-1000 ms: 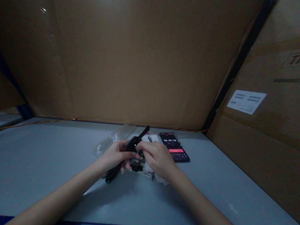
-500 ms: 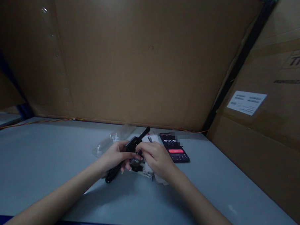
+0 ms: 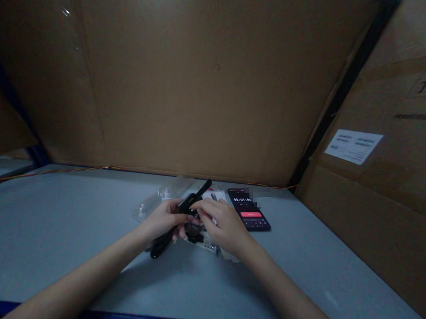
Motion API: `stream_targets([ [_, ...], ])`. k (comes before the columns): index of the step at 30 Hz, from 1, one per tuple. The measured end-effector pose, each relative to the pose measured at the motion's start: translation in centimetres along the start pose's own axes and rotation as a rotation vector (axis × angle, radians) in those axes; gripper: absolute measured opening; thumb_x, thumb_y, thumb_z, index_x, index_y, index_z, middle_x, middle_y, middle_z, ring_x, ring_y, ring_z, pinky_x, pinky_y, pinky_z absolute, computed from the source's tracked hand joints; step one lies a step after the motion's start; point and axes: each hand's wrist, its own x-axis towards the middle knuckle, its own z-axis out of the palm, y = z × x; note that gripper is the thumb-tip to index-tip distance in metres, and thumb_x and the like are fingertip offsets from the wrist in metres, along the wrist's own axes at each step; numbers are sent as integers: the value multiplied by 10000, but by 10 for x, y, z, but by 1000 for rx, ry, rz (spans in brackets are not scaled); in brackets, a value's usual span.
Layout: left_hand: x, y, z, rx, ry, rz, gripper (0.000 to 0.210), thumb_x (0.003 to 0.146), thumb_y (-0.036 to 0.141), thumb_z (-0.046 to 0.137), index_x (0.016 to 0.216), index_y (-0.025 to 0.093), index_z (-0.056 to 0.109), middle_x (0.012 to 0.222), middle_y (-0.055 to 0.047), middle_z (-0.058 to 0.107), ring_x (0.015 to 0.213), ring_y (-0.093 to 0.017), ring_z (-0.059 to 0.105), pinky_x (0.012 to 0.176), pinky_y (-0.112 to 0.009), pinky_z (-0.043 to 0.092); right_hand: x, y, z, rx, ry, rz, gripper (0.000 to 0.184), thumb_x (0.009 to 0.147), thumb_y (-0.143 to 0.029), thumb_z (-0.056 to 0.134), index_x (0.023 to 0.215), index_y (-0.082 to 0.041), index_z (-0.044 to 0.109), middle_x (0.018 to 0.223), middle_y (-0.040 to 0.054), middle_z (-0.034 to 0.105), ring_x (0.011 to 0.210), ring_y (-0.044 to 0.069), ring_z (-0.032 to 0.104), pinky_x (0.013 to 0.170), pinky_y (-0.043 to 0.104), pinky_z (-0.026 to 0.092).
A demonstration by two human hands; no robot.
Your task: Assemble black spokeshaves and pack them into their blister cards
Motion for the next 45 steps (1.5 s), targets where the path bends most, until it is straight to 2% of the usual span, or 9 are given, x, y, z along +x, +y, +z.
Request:
stream_targets([
  [6, 0, 0, 1, 8, -17, -1, 250, 633, 170, 657, 837, 125, 520, 510, 39, 566, 382, -83, 545, 325, -141, 374, 2, -3, 2, 24, -18, 20, 114, 766, -125, 458, 798, -196, 542, 714, 1, 523, 653, 138, 473, 577, 243, 327],
  [13, 2, -4, -1, -24, 2, 5, 285, 651, 117, 606, 917, 102, 506, 721, -50, 652, 386, -80, 551, 305, -152, 383, 0, 1, -2, -269, 1, -13, 232, 769, -95, 432, 913, -197, 583, 855, 47, 573, 784, 186, 502, 683, 300, 325],
  [18, 4, -7, -3, -19, -15, 30, 275, 664, 125, 599, 921, 103, 504, 758, -69, 658, 397, -85, 563, 309, -154, 391, 1, 0, 0, -119, 11, -5, 247, 810, -119, 427, 989, -206, 574, 886, 49, 566, 806, 178, 514, 697, 293, 361],
  [21, 4, -8, -3, -7, -26, 35, 246, 662, 129, 609, 887, 107, 513, 648, -25, 634, 393, -86, 557, 313, -151, 395, 1, -2, 3, -41, 7, 14, 166, 823, -178, 469, 956, -205, 564, 867, 39, 552, 806, 171, 517, 692, 284, 376],
  [29, 2, -5, 3, 46, -24, -44, 187, 680, 98, 569, 856, 101, 504, 585, 1, 604, 376, -78, 550, 312, -139, 386, 0, 3, 8, -165, -39, -48, 158, 767, -92, 479, 835, -203, 568, 825, 24, 536, 751, 159, 491, 664, 278, 350],
  [34, 4, -8, 3, 36, 9, -32, 187, 671, 76, 552, 848, 99, 496, 512, 28, 569, 359, -89, 541, 324, -161, 401, 0, -2, 11, -87, -1, -36, 133, 757, -117, 509, 856, -197, 546, 873, 33, 549, 822, 175, 508, 707, 293, 377],
  [37, 6, -10, 1, 31, 5, -27, 195, 660, 84, 572, 845, 93, 512, 577, -10, 611, 373, -92, 549, 329, -170, 400, 0, 1, 14, -80, 47, -30, 124, 781, -133, 491, 877, -194, 540, 858, 45, 575, 818, 185, 525, 706, 305, 396],
  [41, 7, -12, -2, 9, -17, -48, 166, 648, 80, 573, 811, 85, 539, 721, -71, 659, 397, -79, 553, 342, -173, 397, -1, 8, 15, -168, 35, -100, 282, 804, -102, 437, 1061, -189, 513, 981, 81, 602, 891, 207, 538, 755, 339, 400],
  [45, 5, -12, -3, -14, -50, -103, 140, 645, 68, 558, 784, 83, 556, 748, -79, 669, 415, -66, 549, 354, -164, 386, -1, 7, 12, -314, -44, -181, 242, 810, -67, 401, 906, -185, 588, 899, 65, 620, 851, 200, 534, 723, 327, 368],
])
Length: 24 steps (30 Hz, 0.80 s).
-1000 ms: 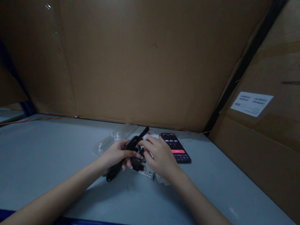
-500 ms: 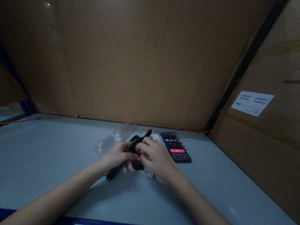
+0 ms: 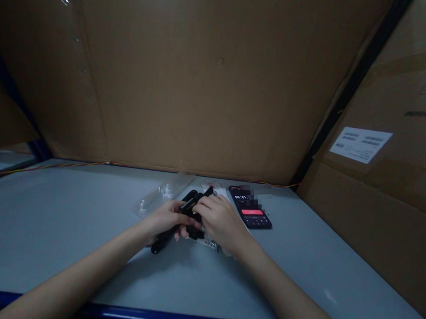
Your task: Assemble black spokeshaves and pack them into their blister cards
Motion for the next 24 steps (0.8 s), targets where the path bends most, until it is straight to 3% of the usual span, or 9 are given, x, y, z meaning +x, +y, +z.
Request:
stream_targets([
  [4, -1, 0, 1, 4, -31, -41, 150, 639, 72, 565, 787, 90, 560, 744, -81, 677, 417, -71, 549, 362, -168, 382, 0, 0, 0, -55, 19, -18, 208, 775, -56, 437, 753, -184, 599, 817, 47, 612, 789, 181, 515, 687, 311, 339],
  [9, 0, -1, 0, -1, -55, -71, 154, 630, 102, 589, 783, 106, 566, 730, -64, 685, 411, -66, 539, 366, -163, 381, -1, -1, 2, 59, 90, 3, 229, 781, -56, 420, 764, -198, 599, 846, 40, 597, 830, 183, 512, 719, 312, 359],
  [13, 0, 1, -1, -32, -18, -48, 183, 629, 80, 572, 810, 99, 563, 728, -62, 684, 399, -52, 525, 365, -155, 383, 0, -3, 0, 263, 149, 197, 216, 788, -106, 436, 953, -198, 542, 928, 53, 562, 849, 175, 523, 732, 296, 405],
  [16, 0, 3, 0, -39, 20, -17, 179, 641, 73, 556, 819, 95, 556, 704, -54, 675, 388, -54, 525, 355, -155, 384, 1, -3, 0, 272, 100, 324, 131, 798, -236, 512, 921, -196, 529, 820, 32, 564, 753, 173, 531, 675, 293, 414],
  [20, 0, 3, 2, -14, 52, 7, 188, 644, 61, 547, 828, 95, 544, 710, -56, 671, 389, -65, 539, 355, -163, 392, 2, -2, 2, 225, 34, 239, 73, 823, -209, 490, 861, -193, 551, 801, 34, 571, 760, 174, 528, 673, 290, 403],
  [24, 0, 2, 2, 5, 33, 16, 181, 643, 56, 542, 821, 95, 540, 727, -68, 671, 397, -72, 548, 357, -169, 401, 1, 0, 1, 178, 10, 105, 167, 820, -119, 452, 891, -201, 579, 870, 55, 567, 828, 186, 515, 717, 308, 396],
])
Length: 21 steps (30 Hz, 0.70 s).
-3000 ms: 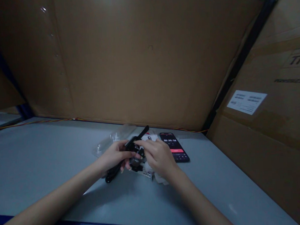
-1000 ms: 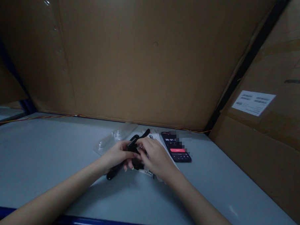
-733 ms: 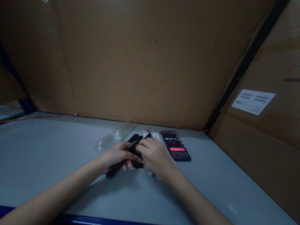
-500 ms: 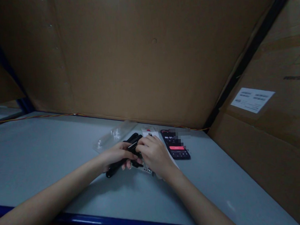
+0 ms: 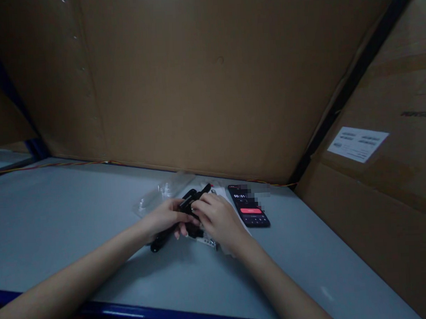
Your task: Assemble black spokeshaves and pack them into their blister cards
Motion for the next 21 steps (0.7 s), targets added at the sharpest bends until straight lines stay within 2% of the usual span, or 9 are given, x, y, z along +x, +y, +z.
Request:
stream_targets([
  [6, 0, -2, -1, 22, 10, -3, 163, 629, 66, 557, 789, 98, 548, 643, -35, 651, 401, -79, 546, 361, -169, 397, 0, -2, 1, 179, -6, -8, 192, 783, -48, 439, 806, -191, 564, 877, 40, 525, 809, 149, 514, 698, 270, 415],
  [9, 1, -3, -2, 22, 13, -8, 127, 627, 71, 562, 745, 108, 538, 542, 4, 608, 391, -84, 541, 361, -170, 397, 0, -6, 2, 188, 12, -2, 151, 773, -66, 469, 810, -185, 553, 852, 39, 539, 811, 156, 518, 705, 279, 416],
  [13, 2, -3, -3, -10, -7, -15, 152, 633, 79, 565, 781, 105, 549, 653, -33, 657, 398, -68, 537, 361, -165, 389, 1, -6, -5, 118, 57, -36, 125, 789, -103, 471, 806, -183, 565, 831, 50, 565, 800, 168, 526, 711, 290, 412],
  [15, 2, -2, -4, -28, -2, -19, 187, 633, 90, 574, 818, 99, 549, 749, -72, 677, 406, -65, 538, 364, -169, 383, 0, 0, -10, 83, 98, 22, 113, 789, -118, 476, 809, -182, 566, 824, 47, 574, 791, 164, 532, 706, 284, 406],
  [17, 2, -1, -5, -44, 9, -4, 208, 635, 100, 583, 840, 95, 547, 800, -94, 680, 409, -61, 535, 363, -170, 371, -1, 9, -14, 56, 85, 147, 80, 778, -146, 499, 800, -183, 566, 782, 30, 582, 737, 153, 539, 660, 267, 398],
  [21, 4, 0, -8, -74, 62, 14, 184, 640, 103, 580, 822, 97, 552, 843, -100, 680, 407, -41, 515, 342, -153, 322, -5, 28, -8, 46, -143, 366, 32, 737, -201, 557, 758, -185, 575, 630, -6, 573, 589, 137, 526, 532, 231, 349],
])
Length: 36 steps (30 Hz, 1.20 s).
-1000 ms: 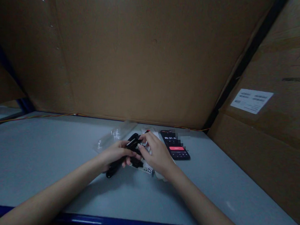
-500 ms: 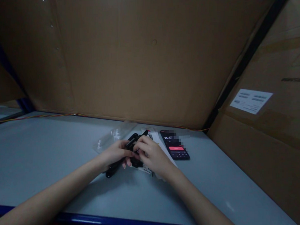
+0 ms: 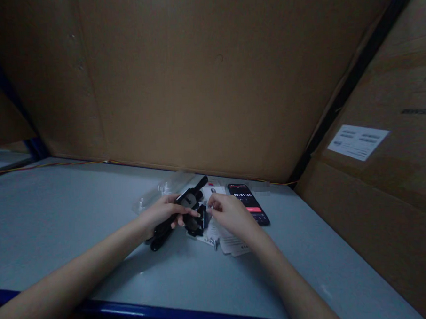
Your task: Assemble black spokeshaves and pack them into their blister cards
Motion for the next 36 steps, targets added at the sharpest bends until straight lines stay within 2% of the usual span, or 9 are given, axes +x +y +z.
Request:
stream_targets([
  [4, 3, -3, -3, 10, 10, -20, 127, 649, 114, 570, 771, 100, 540, 859, -108, 680, 419, -43, 526, 340, -153, 316, 2, 6, 9, -113, -53, 7, 52, 702, -216, 597, 746, -188, 601, 672, 7, 582, 635, 146, 525, 551, 230, 325],
  [10, 3, -6, -5, 82, 14, -13, 212, 645, 146, 604, 838, 109, 523, 830, -89, 680, 398, -43, 507, 346, -161, 312, 2, 4, 8, -145, 79, -21, 148, 699, -212, 605, 844, -183, 608, 705, 9, 546, 671, 150, 502, 604, 247, 340],
  [13, 2, -4, -4, 123, -10, 22, 262, 655, 165, 611, 897, 116, 522, 827, -77, 680, 375, -35, 486, 339, -157, 309, 5, 2, 11, 76, 125, -8, 161, 745, -288, 566, 844, -173, 619, 747, 23, 556, 676, 147, 508, 602, 250, 368],
  [15, 0, -2, -3, 155, -40, 52, 286, 662, 179, 616, 923, 121, 514, 819, -73, 680, 362, -38, 486, 332, -157, 316, 7, -2, 15, 269, 107, 12, 224, 768, -364, 536, 809, -161, 621, 769, 33, 578, 677, 144, 519, 603, 253, 385],
  [19, -3, 3, 2, 211, -78, 72, 282, 675, 198, 616, 920, 125, 498, 813, -74, 679, 352, -55, 507, 326, -170, 337, 10, -11, 18, 526, 88, 74, 301, 712, -453, 578, 700, -152, 575, 660, 8, 563, 609, 131, 499, 572, 252, 384],
  [25, -6, 7, 4, 278, -57, 53, 401, 644, 272, 680, 961, 131, 480, 652, -24, 650, 352, -74, 514, 322, -170, 352, 8, -16, 6, 707, 41, 143, 276, 670, -414, 604, 604, -155, 534, 576, -22, 499, 558, 112, 463, 548, 243, 353],
  [28, -6, 7, 2, 259, -38, 56, 469, 656, 327, 677, 1018, 133, 450, 728, -51, 671, 358, -63, 514, 324, -166, 350, 8, -12, -3, 765, 4, 203, 226, 653, -353, 606, 575, -156, 528, 538, -33, 470, 528, 100, 437, 523, 232, 332],
  [32, 0, 7, -5, 189, 20, 60, 357, 767, 372, 556, 1003, 133, 434, 794, -79, 681, 339, -55, 503, 314, -173, 334, 11, 1, -5, 675, -21, 262, 231, 643, -358, 594, 555, -151, 543, 501, -25, 474, 493, 100, 428, 497, 231, 323],
  [36, 6, 7, -13, 107, 68, 48, 233, 831, 333, 461, 965, 150, 409, 755, -67, 682, 348, -69, 513, 303, -171, 317, 13, 12, 5, 406, 12, 234, 228, 676, -344, 550, 551, -153, 553, 523, -1, 526, 511, 123, 478, 495, 235, 333],
])
